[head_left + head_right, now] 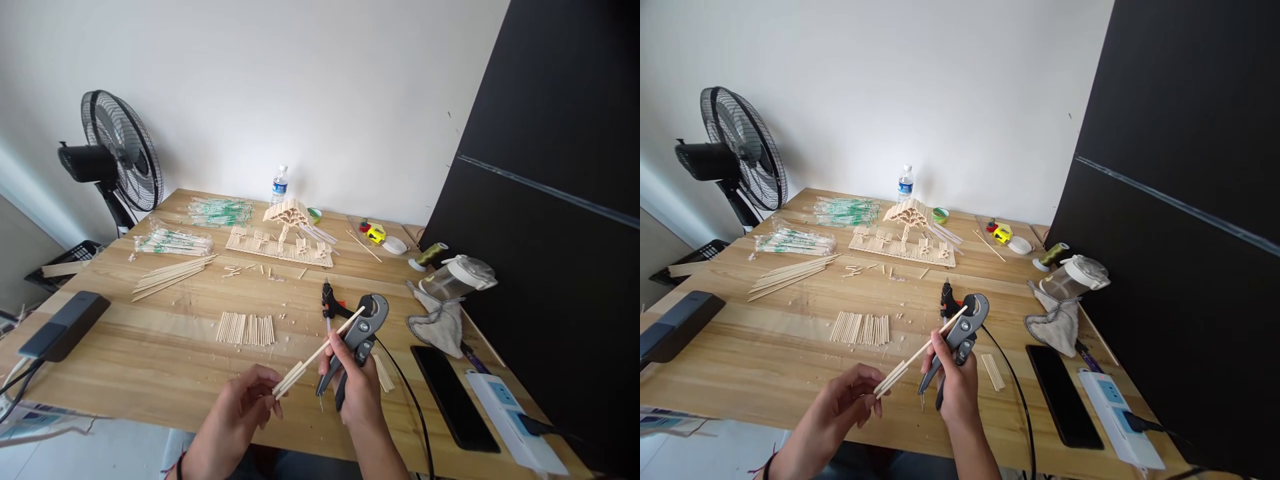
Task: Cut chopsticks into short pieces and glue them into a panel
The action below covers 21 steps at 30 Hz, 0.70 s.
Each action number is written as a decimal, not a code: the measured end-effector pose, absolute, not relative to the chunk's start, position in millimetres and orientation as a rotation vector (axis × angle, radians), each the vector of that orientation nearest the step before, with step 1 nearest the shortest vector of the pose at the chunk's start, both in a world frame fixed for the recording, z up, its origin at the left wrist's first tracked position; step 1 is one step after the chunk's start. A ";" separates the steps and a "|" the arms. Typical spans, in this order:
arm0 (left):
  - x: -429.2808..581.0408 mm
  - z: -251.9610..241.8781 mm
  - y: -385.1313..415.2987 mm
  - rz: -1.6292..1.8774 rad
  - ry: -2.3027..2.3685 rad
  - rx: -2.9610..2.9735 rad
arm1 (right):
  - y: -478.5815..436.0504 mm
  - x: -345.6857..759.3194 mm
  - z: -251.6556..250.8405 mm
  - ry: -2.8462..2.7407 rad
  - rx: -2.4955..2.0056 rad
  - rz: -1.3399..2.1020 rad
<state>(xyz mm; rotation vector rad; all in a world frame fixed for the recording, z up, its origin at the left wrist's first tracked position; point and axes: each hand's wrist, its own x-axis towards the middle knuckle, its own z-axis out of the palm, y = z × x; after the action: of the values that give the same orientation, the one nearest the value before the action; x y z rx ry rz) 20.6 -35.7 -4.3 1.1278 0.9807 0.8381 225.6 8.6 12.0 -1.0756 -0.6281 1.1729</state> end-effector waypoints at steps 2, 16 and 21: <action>22.0 -3.7 -37.6 0.852 0.964 1.105 | 7.8 223.5 10.6 -0.617 -1.080 1.187; 35.3 -21.4 -58.2 0.996 0.995 0.948 | 0.6 219.0 -9.8 -0.672 -1.091 1.139; 37.0 -12.0 -55.6 0.912 0.975 0.935 | 5.5 221.4 -8.5 -0.763 -1.121 1.091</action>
<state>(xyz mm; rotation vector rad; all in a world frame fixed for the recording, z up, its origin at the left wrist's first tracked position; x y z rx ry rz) 37.0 -55.6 -12.0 0.9352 0.9750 0.9119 221.4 5.5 -8.5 -1.1209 -0.7633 1.0908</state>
